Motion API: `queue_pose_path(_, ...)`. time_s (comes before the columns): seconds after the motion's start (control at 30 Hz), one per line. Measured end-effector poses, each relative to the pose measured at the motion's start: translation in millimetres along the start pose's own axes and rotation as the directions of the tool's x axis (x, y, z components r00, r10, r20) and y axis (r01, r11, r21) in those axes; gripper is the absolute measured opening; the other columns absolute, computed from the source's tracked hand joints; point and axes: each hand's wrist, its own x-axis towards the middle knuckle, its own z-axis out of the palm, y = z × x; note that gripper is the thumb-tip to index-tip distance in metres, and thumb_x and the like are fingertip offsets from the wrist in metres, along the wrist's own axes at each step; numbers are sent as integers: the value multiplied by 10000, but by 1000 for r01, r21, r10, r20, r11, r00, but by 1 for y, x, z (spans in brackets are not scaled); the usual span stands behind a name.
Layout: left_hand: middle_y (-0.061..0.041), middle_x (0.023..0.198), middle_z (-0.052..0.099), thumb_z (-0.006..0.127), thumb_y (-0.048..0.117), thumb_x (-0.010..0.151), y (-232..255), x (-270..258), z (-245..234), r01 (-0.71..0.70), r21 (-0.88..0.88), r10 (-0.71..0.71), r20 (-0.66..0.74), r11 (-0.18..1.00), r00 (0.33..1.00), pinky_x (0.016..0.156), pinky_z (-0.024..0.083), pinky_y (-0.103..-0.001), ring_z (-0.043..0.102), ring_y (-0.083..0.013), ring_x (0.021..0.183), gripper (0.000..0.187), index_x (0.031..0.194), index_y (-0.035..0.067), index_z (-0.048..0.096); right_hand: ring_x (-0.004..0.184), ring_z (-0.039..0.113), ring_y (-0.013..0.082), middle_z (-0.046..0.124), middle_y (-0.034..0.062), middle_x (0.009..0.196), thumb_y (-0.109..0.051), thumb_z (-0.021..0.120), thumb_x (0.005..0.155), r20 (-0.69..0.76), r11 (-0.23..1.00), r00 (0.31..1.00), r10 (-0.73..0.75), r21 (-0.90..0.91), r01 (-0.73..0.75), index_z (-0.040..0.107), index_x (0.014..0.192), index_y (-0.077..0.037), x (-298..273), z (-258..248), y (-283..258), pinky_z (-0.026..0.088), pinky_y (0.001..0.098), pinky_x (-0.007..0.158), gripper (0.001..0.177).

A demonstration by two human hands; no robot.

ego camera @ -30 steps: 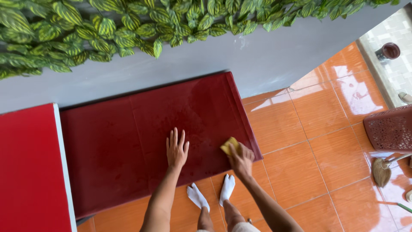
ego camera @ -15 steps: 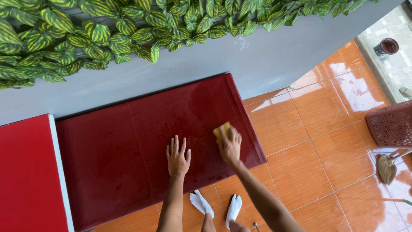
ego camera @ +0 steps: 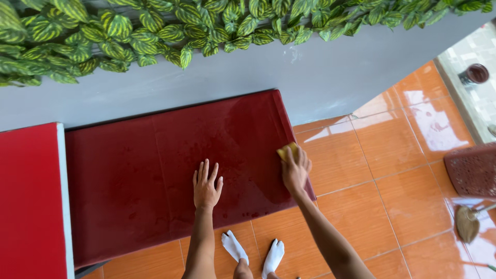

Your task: The person cleans the surface of a table by wiping it down with a sponge by hand.

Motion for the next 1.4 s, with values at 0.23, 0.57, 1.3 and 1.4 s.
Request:
queue_pose_path(0.23, -59, 1668, 272, 440, 468, 1028, -4, -3, 6, -11, -14, 11, -6, 1000, 1000, 1243, 234, -479, 273, -247, 1527, 545, 1544, 291, 420, 1311, 438, 427, 470, 238, 1445, -307, 712, 915, 30, 951, 961, -276, 151, 268, 508, 1461, -221, -55, 31, -66, 276, 698, 1092, 589)
queue_pose_path(0.57, -81, 1662, 306, 458, 457, 1026, -4, 3, 5, -18, -27, 17, -45, 999, 999, 1242, 246, -488, 303, -267, 1521, 536, 1528, 272, 466, 1424, 415, 401, 477, 195, 1501, -290, 701, 943, -83, 995, 992, -94, -41, 90, 571, 1463, -216, -58, -14, 38, 245, 645, 1173, 541)
queue_pose_path(1.3, -97, 1663, 334, 533, 398, 1026, 1, 0, 2, -27, -71, 23, -64, 997, 998, 1242, 252, -509, 309, -278, 1526, 513, 1516, 247, 510, 1506, 361, 416, 408, 167, 1600, -171, 620, 978, 7, 999, 1000, -26, -38, 26, 540, 1479, -228, -63, -7, 53, 227, 669, 1210, 510)
queue_pose_path(1.4, -70, 1681, 337, 518, 393, 1039, 1, -1, 5, -8, -93, 1, -76, 996, 997, 1269, 253, -495, 315, -257, 1545, 491, 1515, 273, 516, 1454, 298, 478, 348, 229, 1581, -242, 607, 1000, 94, 998, 995, 22, 52, -27, 484, 1500, -233, -34, 13, 3, 192, 697, 1175, 514)
